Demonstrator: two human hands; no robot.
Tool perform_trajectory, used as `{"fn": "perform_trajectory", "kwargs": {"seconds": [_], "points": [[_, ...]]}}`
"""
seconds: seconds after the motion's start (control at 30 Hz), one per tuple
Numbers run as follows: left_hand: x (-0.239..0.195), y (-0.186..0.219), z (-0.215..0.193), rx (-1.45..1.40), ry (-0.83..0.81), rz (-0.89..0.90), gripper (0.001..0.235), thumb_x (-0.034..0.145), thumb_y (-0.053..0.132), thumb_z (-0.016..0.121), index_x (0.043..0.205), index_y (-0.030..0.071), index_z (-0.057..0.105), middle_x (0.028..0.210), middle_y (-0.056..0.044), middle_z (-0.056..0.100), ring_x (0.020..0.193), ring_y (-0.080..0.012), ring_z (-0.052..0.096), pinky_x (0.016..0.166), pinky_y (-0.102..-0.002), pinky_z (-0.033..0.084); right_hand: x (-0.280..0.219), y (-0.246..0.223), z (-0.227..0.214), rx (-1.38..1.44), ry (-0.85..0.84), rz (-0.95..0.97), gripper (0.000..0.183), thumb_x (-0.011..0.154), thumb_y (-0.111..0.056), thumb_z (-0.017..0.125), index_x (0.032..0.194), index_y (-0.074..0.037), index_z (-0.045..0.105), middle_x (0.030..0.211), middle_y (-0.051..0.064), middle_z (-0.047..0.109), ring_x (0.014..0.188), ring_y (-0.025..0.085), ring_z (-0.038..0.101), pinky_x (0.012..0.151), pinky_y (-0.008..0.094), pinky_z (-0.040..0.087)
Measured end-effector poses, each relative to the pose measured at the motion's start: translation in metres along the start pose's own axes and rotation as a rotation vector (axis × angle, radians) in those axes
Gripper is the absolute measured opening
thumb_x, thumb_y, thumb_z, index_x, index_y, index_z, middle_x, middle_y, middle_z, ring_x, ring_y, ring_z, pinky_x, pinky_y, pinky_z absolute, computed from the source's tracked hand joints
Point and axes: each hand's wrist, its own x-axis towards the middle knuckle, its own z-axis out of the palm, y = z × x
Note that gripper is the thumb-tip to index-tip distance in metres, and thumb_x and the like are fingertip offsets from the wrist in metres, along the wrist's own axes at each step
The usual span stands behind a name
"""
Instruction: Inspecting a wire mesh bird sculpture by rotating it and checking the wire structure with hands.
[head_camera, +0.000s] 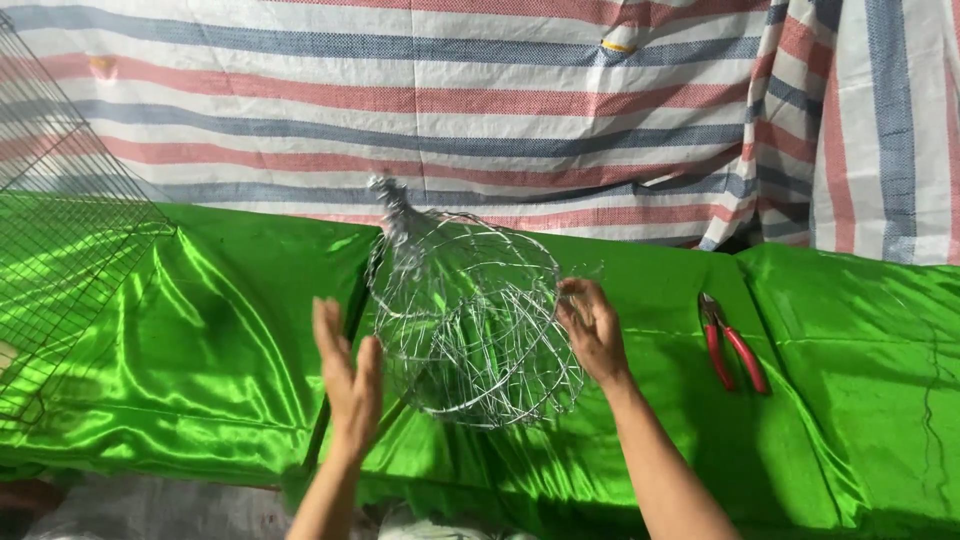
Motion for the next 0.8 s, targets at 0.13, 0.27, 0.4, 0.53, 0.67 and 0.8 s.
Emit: {"fn": "perform_trajectory", "kwargs": {"seconds": [0.13,0.27,0.4,0.53,0.67,0.8], "points": [[-0.048,-0.020,0.013,-0.198,-0.186,-0.560,0.088,0.091,0.065,0.033,0.160,0.013,0.017,0.168,-0.017,0.021,0.152,-0.0324,0.028,0.121,-0.053,0.025,-0.010,0.005,0.006,0.268,-0.015,-0.002,0.032,0.099,-0.032,0.062,0.126,-0.014,0.057,0.137,0.010,0.060,0.128,0.023,0.055,0.112,0.043,0.045],[-0.043,-0.008,0.014,-0.384,-0.266,-0.614,0.099,0.081,0.079,0.028,0.161,0.020,0.022,0.169,-0.018,0.023,0.150,-0.0415,0.031,0.116,-0.064,0.032,-0.017,-0.003,0.007,0.172,0.041,-0.051,0.041,0.101,-0.036,0.057,0.134,-0.012,0.055,0.136,0.009,0.059,0.121,0.020,0.056,0.103,0.038,0.049],[-0.026,-0.002,0.010,-0.359,-0.334,-0.515,0.100,0.087,0.074,0.028,0.163,0.013,0.006,0.171,-0.015,0.005,0.157,-0.0343,0.012,0.122,-0.058,0.013,-0.017,-0.025,-0.002,0.090,0.128,0.030,0.021,0.100,-0.029,0.057,0.114,-0.014,0.051,0.141,0.012,0.056,0.134,0.032,0.056,0.103,0.046,0.059],[-0.007,0.022,0.007,-0.493,-0.262,-0.446,0.107,0.082,0.078,0.038,0.162,0.013,0.011,0.165,-0.024,0.024,0.151,-0.0391,0.032,0.120,-0.056,0.025,-0.016,-0.040,-0.015,0.274,0.303,0.051,0.023,0.103,-0.036,0.052,0.111,-0.014,0.053,0.142,0.016,0.056,0.138,0.030,0.055,0.106,0.060,0.056],[0.004,0.027,0.021,-0.525,-0.090,-0.779,0.070,0.099,0.043,0.033,0.161,0.011,0.021,0.155,-0.018,0.050,0.145,-0.0343,0.047,0.115,-0.054,0.041,-0.020,-0.054,-0.025,0.290,0.403,0.096,0.041,0.109,-0.045,0.028,0.108,-0.015,0.056,0.143,0.016,0.060,0.139,0.029,0.058,0.099,0.055,0.063],[-0.015,0.023,0.039,-0.774,-0.308,-0.988,0.093,0.088,0.066,0.031,0.163,0.014,0.015,0.166,-0.019,0.030,0.152,-0.0397,0.029,0.117,-0.059,0.034,-0.028,-0.050,-0.024,0.325,0.395,0.081,0.037,0.109,-0.040,0.029,0.110,-0.012,0.053,0.145,0.019,0.057,0.141,0.032,0.055,0.104,0.059,0.059]]}}
